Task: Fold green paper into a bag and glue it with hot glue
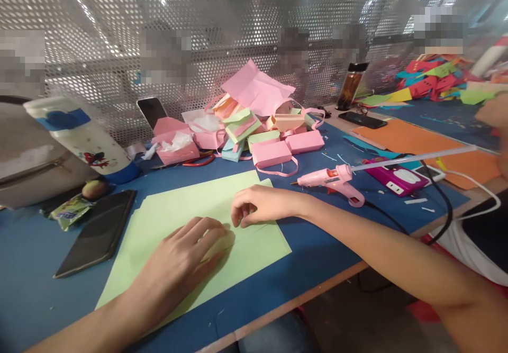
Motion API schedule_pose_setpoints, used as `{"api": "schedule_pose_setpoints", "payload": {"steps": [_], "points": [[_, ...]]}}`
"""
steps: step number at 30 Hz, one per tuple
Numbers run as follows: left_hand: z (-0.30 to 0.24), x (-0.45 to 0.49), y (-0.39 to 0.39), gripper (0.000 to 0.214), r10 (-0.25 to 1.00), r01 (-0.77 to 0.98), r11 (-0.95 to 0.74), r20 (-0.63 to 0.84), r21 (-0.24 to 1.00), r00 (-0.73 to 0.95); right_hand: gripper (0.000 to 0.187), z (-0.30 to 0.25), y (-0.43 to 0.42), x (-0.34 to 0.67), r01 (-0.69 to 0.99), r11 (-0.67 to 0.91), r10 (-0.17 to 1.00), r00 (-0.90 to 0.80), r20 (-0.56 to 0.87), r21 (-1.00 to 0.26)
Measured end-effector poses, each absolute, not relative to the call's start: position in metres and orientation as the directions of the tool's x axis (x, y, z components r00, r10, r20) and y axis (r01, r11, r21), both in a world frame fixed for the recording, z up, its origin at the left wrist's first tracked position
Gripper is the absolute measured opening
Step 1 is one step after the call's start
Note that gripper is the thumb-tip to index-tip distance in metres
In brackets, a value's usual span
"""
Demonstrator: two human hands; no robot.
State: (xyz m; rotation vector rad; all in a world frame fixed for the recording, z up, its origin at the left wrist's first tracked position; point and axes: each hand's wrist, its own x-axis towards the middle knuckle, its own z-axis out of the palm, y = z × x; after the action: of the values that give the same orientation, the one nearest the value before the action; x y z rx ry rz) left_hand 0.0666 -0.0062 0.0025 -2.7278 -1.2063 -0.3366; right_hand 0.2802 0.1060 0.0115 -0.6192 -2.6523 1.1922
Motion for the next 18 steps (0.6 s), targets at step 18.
{"api": "schedule_pose_setpoints", "payload": {"steps": [18], "points": [[-0.0083, 0.0585, 0.0008, 0.023, 0.645, 0.689, -0.723, 0.410, 0.056, 0.645, 0.010, 0.0139, 0.1085, 0.2841, 0.368, 0.565, 0.452, -0.887, -0.096, -0.738]]}}
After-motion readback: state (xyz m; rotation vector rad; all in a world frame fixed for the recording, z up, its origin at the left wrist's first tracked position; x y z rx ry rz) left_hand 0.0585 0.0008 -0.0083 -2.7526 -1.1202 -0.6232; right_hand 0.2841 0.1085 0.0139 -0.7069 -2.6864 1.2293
